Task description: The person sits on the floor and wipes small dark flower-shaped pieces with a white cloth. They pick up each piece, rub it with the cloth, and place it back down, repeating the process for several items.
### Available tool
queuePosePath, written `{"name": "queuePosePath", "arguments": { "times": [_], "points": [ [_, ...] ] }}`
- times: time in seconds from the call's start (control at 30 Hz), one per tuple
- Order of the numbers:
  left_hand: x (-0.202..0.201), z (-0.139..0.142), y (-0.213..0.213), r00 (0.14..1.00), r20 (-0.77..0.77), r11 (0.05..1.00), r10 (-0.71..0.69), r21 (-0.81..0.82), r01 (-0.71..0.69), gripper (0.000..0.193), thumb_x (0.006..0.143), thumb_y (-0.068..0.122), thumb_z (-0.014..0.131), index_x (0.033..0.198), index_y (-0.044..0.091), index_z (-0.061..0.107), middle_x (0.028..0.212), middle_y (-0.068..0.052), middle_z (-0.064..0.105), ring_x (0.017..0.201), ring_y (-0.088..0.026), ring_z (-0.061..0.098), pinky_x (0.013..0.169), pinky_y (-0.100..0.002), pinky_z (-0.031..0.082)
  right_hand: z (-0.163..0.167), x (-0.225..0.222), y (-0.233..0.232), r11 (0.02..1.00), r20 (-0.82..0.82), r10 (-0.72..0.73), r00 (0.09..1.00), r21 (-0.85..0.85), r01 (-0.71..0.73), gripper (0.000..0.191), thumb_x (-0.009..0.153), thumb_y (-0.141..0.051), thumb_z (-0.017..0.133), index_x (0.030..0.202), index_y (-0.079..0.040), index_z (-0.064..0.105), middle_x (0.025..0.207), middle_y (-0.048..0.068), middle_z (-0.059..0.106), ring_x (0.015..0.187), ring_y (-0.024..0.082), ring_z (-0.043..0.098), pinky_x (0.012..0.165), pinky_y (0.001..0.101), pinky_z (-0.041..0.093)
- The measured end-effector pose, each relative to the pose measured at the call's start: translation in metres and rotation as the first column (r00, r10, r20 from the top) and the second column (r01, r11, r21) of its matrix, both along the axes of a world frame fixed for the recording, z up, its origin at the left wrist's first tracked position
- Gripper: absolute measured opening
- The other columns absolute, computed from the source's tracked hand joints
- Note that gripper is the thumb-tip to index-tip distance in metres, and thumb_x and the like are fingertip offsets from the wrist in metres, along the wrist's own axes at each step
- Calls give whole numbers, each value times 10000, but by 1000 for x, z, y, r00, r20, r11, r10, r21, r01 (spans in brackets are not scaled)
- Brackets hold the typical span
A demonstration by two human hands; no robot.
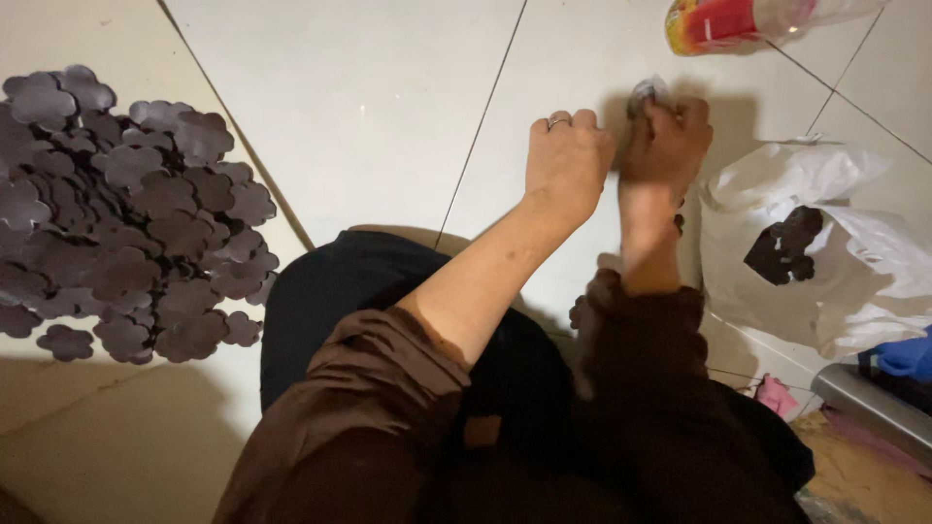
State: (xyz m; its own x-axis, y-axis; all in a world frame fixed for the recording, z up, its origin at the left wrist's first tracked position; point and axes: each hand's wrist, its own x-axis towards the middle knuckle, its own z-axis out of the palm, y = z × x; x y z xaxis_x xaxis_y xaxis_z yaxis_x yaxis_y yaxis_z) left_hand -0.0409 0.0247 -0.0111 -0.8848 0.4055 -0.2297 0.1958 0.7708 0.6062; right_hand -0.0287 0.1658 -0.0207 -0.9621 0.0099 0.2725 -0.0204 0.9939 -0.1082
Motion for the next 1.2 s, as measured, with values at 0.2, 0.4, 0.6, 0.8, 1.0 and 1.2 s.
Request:
{"name": "queuePosePath", "arguments": {
  "times": [0.2, 0.4, 0.6, 0.8, 1.0, 1.2],
  "points": [
    [-1, 3, -5, 1000, 1, 998, 29, 48, -29, 215, 724, 243, 819, 906, 157, 744, 1061, -79, 654, 1075, -273, 605, 882, -425, 446, 25, 12, 20, 929, 104, -30, 994, -364, 66, 111, 989, -110, 742, 1063, -29, 763, 1019, 155, 685, 875, 284, 673, 784, 394, 537],
    [0, -1, -3, 997, -59, 998, 51, 32, -49, 212, 741, 225, 808, 930, 167, 733, 1054, -65, 663, 1072, -267, 605, 878, -420, 448, 16, 74, -14, 913, 125, 0, 992, -404, 51, 141, 917, -26, 780, 1053, -21, 745, 1038, 137, 698, 906, 283, 697, 764, 368, 555],
    [0, 3, -4, 993, -99, 997, 63, -33, -67, 433, 637, 243, 837, 1025, 124, 686, 1119, -72, 621, 1119, -277, 571, 875, -424, 439, 11, 83, -37, 928, 13, -5, 1000, -372, 9, 85, 943, 48, 715, 1020, 31, 683, 1051, 175, 650, 944, 335, 665, 781, 389, 535],
    [5, -2, -7, 891, -385, 969, 241, 45, -242, 756, 689, 224, 831, 1370, 85, 533, 1463, -173, 421, 1382, -422, 381, 1142, -742, 296, 11, 80, -32, 881, 104, -120, 987, -447, 154, 88, 987, -34, 752, 965, 23, 688, 976, 164, 631, 830, 308, 616, 701, 386, 488],
    [2, -19, -1, 871, -387, 943, 302, -13, -332, 837, 713, 70, 735, 1479, 155, 409, 1562, -176, 340, 1478, -510, 262, 1082, -845, 248, 8, 77, -23, 873, 39, -63, 997, -483, 74, 108, 951, -57, 765, 946, 13, 683, 966, 159, 634, 891, 308, 621, 767, 388, 481],
    [-1, -24, 1, 891, -322, 938, 321, -22, -346, 806, 834, 56, 731, 1545, 171, 369, 1555, -163, 333, 1480, -536, 243, 1122, -892, 237, 9, 78, -24, 874, 37, -29, 999, -483, 43, 53, 964, 3, 742, 964, -15, 692, 1024, 140, 664, 987, 301, 636, 913, 402, 487]
  ]
}}
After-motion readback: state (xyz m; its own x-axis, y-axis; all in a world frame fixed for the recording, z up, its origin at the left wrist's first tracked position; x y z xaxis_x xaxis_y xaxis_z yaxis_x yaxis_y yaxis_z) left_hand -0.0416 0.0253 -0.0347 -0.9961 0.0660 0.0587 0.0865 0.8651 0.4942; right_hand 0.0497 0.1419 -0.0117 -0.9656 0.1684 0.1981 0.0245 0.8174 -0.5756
